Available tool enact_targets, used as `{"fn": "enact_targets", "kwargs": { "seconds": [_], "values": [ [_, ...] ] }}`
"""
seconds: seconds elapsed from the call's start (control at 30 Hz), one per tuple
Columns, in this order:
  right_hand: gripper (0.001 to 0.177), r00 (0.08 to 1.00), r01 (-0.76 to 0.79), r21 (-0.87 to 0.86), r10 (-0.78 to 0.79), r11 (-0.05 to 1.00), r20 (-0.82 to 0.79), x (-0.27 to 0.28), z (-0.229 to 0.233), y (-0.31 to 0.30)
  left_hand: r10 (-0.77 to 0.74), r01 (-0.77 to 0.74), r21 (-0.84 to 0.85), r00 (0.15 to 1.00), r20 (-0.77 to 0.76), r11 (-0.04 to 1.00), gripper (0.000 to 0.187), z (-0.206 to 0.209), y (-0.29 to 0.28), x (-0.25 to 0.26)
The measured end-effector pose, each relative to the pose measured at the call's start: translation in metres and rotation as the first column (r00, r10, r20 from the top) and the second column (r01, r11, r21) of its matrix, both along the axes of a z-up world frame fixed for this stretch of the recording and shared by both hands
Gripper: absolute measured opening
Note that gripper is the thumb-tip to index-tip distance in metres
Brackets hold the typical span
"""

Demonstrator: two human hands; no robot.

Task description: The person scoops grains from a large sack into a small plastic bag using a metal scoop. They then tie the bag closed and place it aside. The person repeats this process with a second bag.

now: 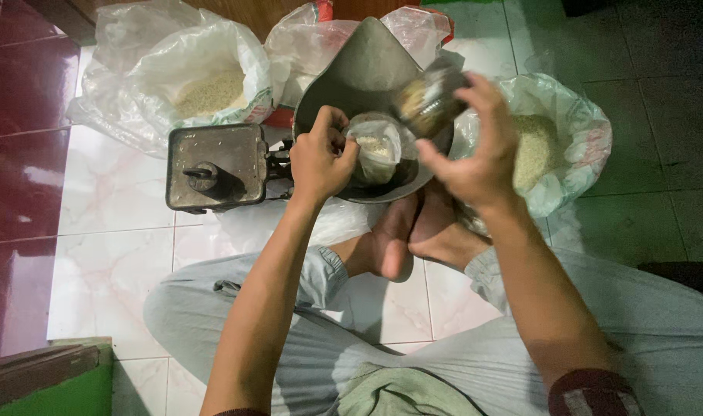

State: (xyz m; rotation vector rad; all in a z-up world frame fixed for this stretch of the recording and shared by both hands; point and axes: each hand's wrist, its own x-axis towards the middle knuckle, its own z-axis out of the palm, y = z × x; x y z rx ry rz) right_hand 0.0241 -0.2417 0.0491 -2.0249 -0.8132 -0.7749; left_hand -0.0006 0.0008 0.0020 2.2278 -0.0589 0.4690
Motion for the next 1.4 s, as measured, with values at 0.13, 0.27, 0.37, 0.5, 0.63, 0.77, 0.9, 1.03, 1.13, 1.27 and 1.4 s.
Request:
{"fn": "enact_targets", "kwargs": {
  "seconds": [0.13,0.27,0.37,0.5,0.63,0.77,0.9,1.03,1.13,1.27,1.4],
  "values": [
    [0.071,0.989,0.114,0.135,-0.101,0.984,-0.104,0.018,-0.023,-0.053,0.004,-0.003,0.027,1.0,-0.011,1.0,0.023,-0.004,0.001,0.002],
    [0.06,0.915,0.344,0.215,-0.275,0.914,-0.295,0.033,-0.045,-0.106,0.052,-0.05,0.036,0.996,-0.07,0.998,0.021,0.005,-0.004,0.001],
    [0.05,0.818,0.49,0.173,-0.382,0.854,-0.431,0.043,-0.077,-0.136,0.106,-0.097,0.07,0.985,-0.138,0.993,0.018,0.008,-0.008,0.003],
    [0.049,0.687,0.617,0.011,-0.531,0.787,-0.496,0.049,-0.123,-0.155,0.151,-0.124,0.122,0.959,-0.24,0.985,0.025,0.011,-0.01,0.005],
    [0.058,0.548,0.612,-0.196,-0.59,0.766,-0.593,0.045,-0.133,-0.15,0.014,-0.007,0.095,0.997,-0.073,0.995,0.021,0.0,-0.003,0.004],
    [0.058,0.473,0.492,-0.367,-0.596,0.79,-0.649,0.035,-0.137,-0.141,0.035,-0.024,0.112,0.994,-0.105,0.993,0.028,-0.002,-0.001,0.004],
    [0.055,0.451,0.484,-0.383,-0.599,0.787,-0.661,0.033,-0.123,-0.134,0.061,-0.049,0.108,0.992,-0.113,0.993,0.028,-0.002,0.0,0.005],
    [0.056,0.465,0.511,-0.385,-0.624,0.769,-0.628,0.037,-0.129,-0.14,0.06,-0.047,0.112,0.991,-0.122,0.993,0.028,-0.003,0.0,0.008],
    [0.053,0.522,0.511,-0.378,-0.628,0.772,-0.577,0.03,-0.128,-0.136,0.079,-0.064,0.122,0.988,-0.129,0.991,0.03,-0.004,0.0,0.004],
    [0.053,0.55,0.472,-0.403,-0.619,0.784,-0.56,0.027,-0.125,-0.129,0.075,-0.062,0.1,0.989,-0.13,0.993,0.028,-0.003,0.0,0.005],
    [0.057,0.577,0.462,-0.443,-0.64,0.768,-0.507,0.028,-0.134,-0.129,0.079,-0.063,0.118,0.988,-0.135,0.991,0.028,-0.003,-0.001,0.004]
  ]
}}
